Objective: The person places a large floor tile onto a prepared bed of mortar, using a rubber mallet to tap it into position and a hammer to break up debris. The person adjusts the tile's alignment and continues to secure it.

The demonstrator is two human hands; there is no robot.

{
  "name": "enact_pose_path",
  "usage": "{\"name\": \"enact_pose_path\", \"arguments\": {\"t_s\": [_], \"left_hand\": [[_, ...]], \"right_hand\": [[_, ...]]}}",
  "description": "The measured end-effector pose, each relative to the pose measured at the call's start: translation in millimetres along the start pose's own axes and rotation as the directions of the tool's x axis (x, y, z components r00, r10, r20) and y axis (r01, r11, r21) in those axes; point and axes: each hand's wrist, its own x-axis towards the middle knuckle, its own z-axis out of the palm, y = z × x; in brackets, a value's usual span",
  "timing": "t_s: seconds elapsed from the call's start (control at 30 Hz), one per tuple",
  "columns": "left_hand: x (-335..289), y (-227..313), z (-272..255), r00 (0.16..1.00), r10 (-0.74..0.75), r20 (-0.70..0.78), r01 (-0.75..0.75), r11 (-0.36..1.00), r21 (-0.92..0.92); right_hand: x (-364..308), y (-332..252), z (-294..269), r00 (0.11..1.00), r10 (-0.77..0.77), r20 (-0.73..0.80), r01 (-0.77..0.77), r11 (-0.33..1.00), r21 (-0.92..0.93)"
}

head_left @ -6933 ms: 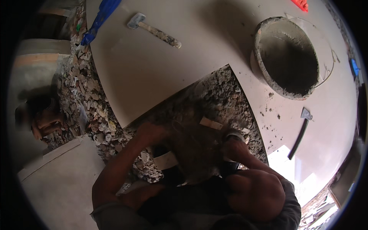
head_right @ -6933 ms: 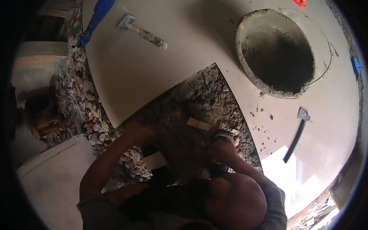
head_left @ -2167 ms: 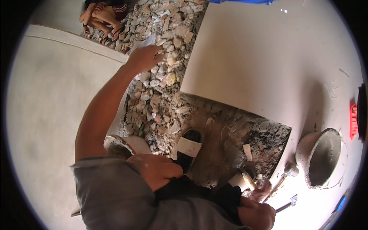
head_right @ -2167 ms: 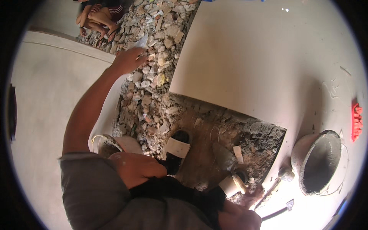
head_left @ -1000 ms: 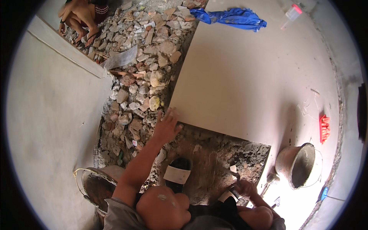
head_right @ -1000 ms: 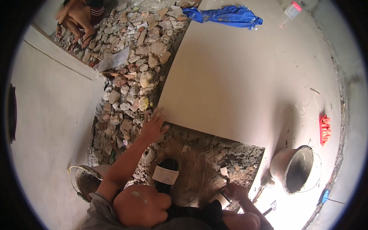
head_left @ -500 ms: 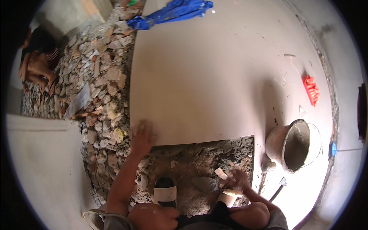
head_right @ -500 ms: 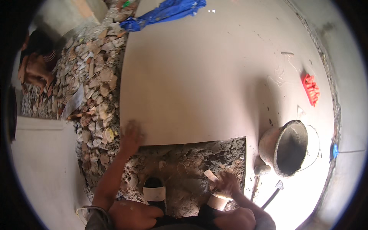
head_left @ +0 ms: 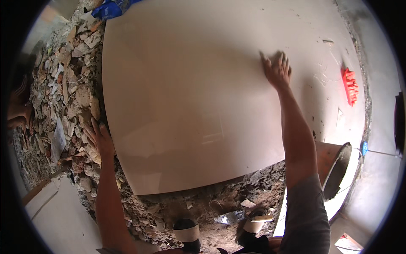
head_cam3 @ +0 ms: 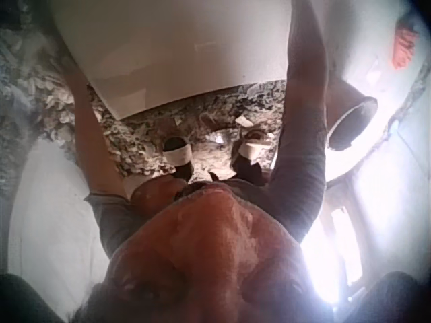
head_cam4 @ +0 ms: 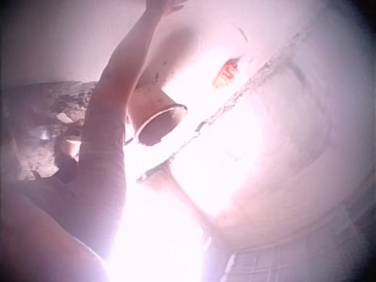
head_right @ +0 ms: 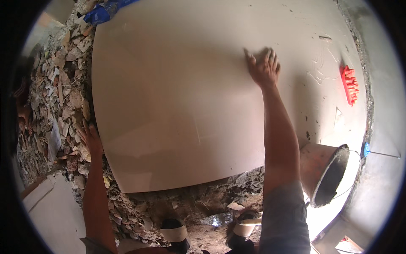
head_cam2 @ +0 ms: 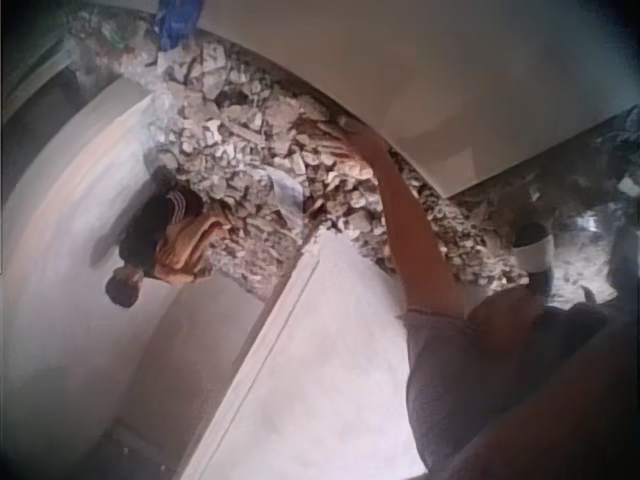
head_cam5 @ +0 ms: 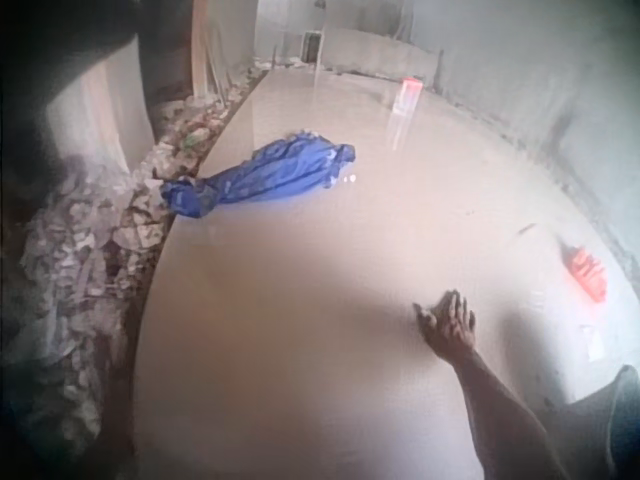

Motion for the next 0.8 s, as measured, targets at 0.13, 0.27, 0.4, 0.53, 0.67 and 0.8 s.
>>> {"name": "enact_pose_path", "arguments": {"t_s": [0.13,0.27,0.4,0.53,0.67,0.8], "left_hand": [[-3,6,-8,1.0,0.017,-0.003,-0.018,0.999,-0.031],[-5,14,-16,1.0,0.011,0.028,-0.011,1.0,0.002],[-6,18,-21,0.999,0.01,0.034,-0.011,1.0,0.018],[-7,20,-22,0.998,0.009,0.068,-0.01,1.0,0.015],[-7,22,-25,0.996,0.007,0.088,-0.01,0.999,0.033],[-7,24,-26,0.996,0.009,0.087,-0.011,1.0,0.025]], "right_hand": [[58,-38,18,0.969,-0.246,-0.003,0.245,0.967,-0.066],[116,-54,14,0.996,-0.08,0.027,0.081,0.996,-0.037],[166,-70,24,0.999,0.0,0.053,0.003,0.998,-0.059],[174,-99,31,1.0,0.001,0.029,0.001,0.998,-0.063],[171,-175,40,0.968,-0.251,0.027,0.252,0.967,-0.05],[146,-225,56,0.942,-0.336,-0.004,0.336,0.942,-0.021]]}}
